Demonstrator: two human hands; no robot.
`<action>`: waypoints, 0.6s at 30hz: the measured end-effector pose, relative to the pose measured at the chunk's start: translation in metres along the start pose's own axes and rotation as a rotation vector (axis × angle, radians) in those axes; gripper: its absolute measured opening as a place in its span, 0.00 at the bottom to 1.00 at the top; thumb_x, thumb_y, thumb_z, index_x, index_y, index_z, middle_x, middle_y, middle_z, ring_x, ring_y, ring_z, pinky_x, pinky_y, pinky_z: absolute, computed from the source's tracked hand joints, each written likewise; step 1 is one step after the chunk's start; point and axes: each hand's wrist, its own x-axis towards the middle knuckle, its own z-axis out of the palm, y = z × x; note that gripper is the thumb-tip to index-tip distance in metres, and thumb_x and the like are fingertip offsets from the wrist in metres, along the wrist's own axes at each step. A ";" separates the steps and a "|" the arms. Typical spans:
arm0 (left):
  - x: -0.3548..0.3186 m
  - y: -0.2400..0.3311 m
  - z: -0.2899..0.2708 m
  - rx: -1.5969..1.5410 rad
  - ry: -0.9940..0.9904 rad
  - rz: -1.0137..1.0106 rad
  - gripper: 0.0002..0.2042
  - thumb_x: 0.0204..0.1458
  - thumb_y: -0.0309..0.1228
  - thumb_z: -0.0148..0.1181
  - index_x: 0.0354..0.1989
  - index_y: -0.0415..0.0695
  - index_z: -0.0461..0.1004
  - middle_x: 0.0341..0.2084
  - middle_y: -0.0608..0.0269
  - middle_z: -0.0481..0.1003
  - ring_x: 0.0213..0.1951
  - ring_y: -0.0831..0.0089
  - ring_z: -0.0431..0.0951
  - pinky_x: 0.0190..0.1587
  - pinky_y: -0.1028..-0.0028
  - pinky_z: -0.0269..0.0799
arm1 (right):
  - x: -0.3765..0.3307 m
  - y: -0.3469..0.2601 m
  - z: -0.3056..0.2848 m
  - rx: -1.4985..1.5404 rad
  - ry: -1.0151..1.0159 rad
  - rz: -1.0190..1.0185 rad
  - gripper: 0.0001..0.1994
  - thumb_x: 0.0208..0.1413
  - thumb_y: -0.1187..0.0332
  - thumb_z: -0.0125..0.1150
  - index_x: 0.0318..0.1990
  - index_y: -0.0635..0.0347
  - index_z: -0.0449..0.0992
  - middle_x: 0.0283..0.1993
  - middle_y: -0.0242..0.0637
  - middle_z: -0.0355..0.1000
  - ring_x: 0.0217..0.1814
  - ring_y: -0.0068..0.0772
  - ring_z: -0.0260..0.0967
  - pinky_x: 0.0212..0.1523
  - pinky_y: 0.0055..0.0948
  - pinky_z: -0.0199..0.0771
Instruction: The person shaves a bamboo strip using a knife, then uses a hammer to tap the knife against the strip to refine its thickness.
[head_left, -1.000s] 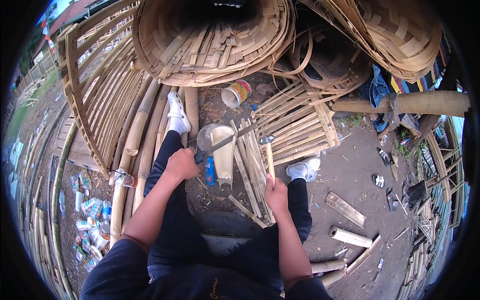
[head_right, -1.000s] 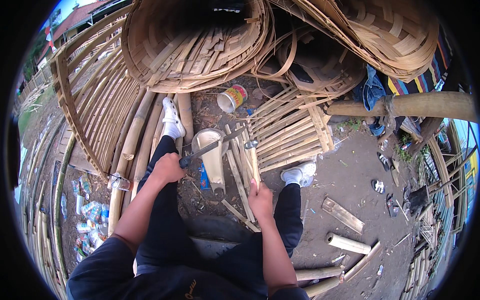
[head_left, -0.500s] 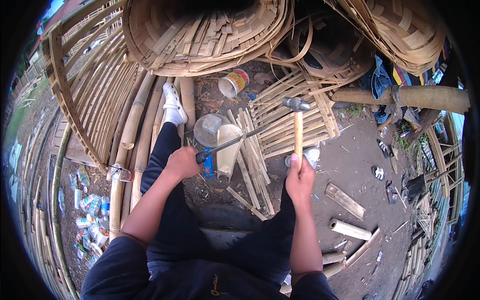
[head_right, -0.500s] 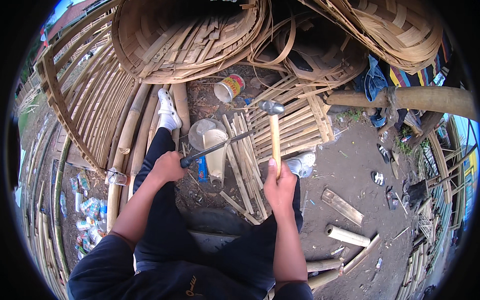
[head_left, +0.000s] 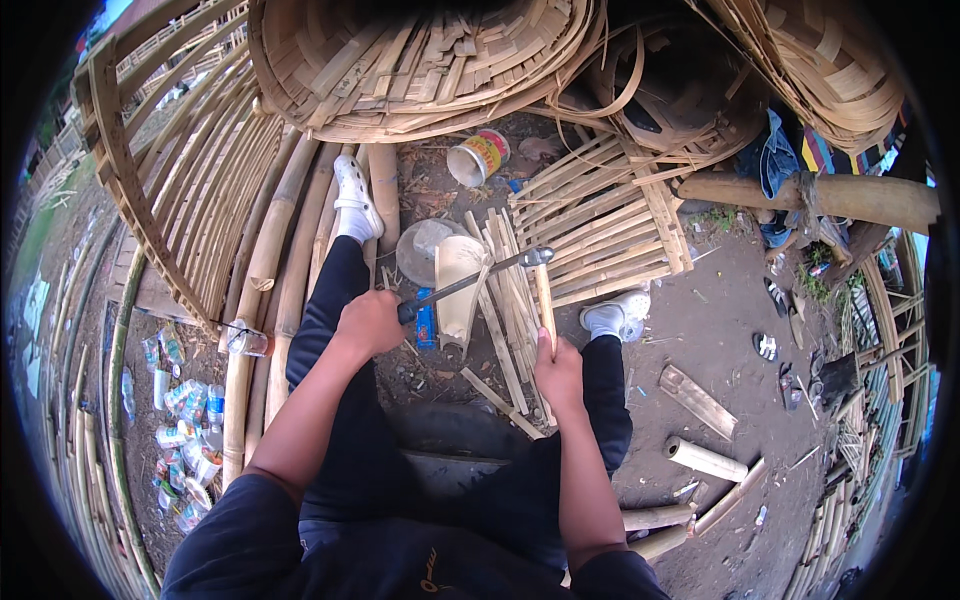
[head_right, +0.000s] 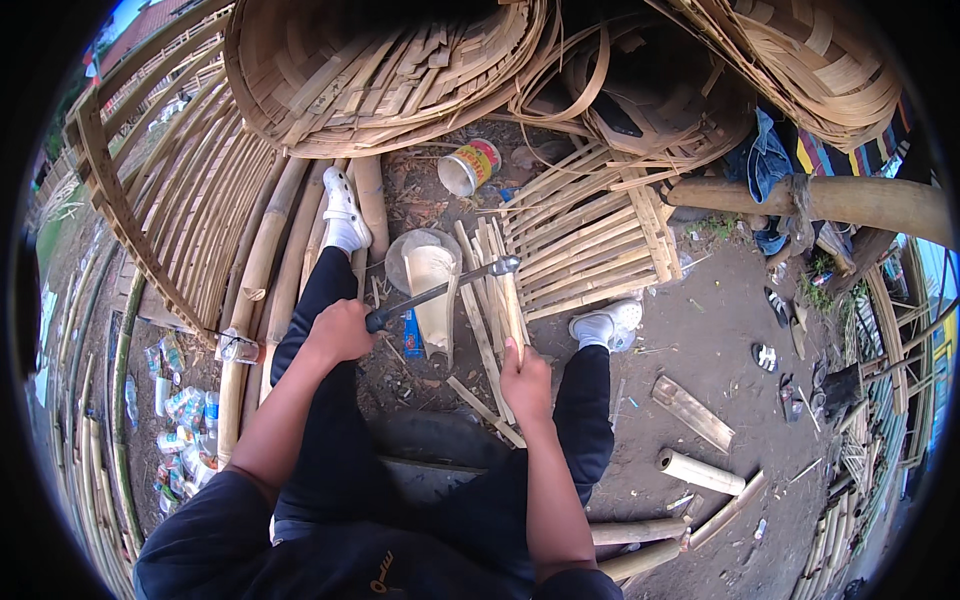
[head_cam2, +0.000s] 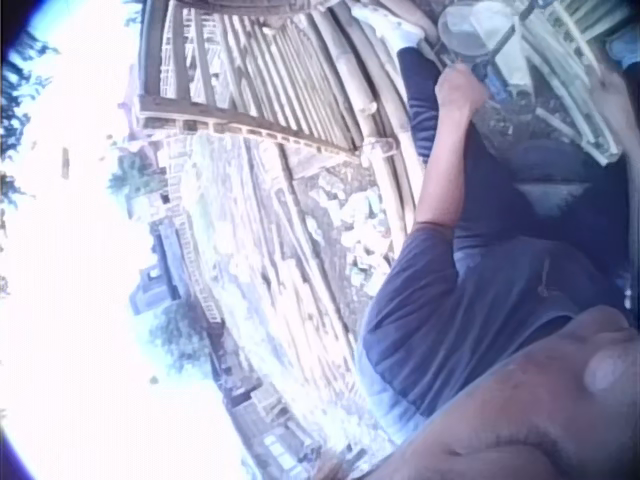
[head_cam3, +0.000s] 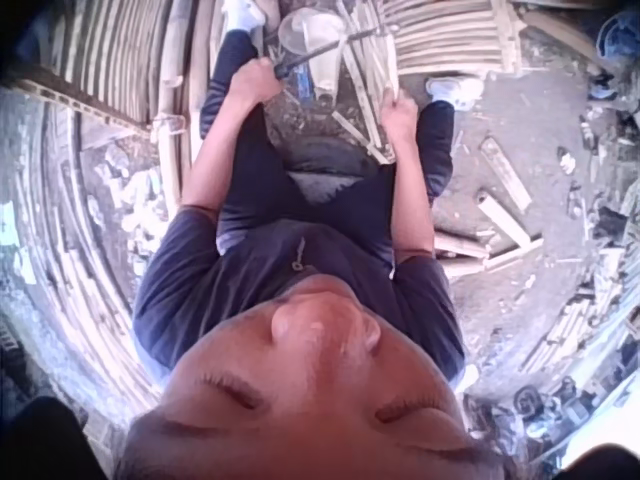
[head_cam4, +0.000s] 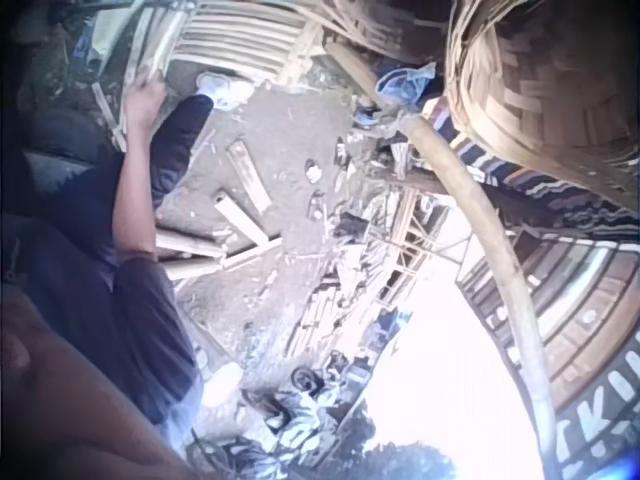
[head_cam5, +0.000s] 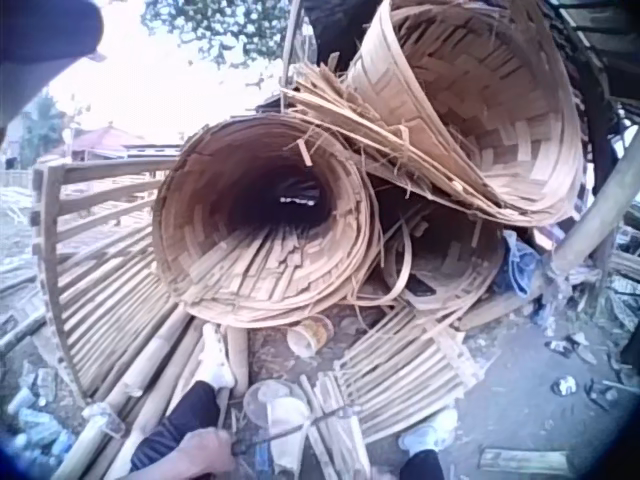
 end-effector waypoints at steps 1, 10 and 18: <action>-0.004 0.001 0.001 -0.005 -0.017 -0.001 0.15 0.40 0.35 0.64 0.34 0.37 0.78 0.31 0.44 0.78 0.39 0.51 0.79 0.44 0.59 0.76 | -0.004 -0.007 -0.004 0.019 -0.016 0.034 0.21 0.61 0.58 0.52 0.25 0.70 0.71 0.22 0.60 0.68 0.27 0.63 0.70 0.29 0.47 0.68; -0.009 0.028 0.009 -0.023 -0.070 0.021 0.15 0.43 0.38 0.65 0.35 0.41 0.79 0.32 0.46 0.78 0.39 0.52 0.80 0.44 0.60 0.75 | 0.001 -0.010 -0.022 -0.012 -0.138 0.082 0.23 0.61 0.54 0.52 0.30 0.72 0.74 0.24 0.60 0.69 0.27 0.59 0.70 0.30 0.44 0.68; -0.005 0.019 0.010 -0.028 -0.121 -0.036 0.14 0.43 0.36 0.65 0.34 0.39 0.78 0.34 0.46 0.78 0.39 0.52 0.80 0.44 0.60 0.75 | 0.004 -0.081 -0.107 0.991 0.445 -0.418 0.24 0.62 0.43 0.46 0.30 0.57 0.57 0.14 0.28 0.49 0.13 0.21 0.45 0.14 0.23 0.48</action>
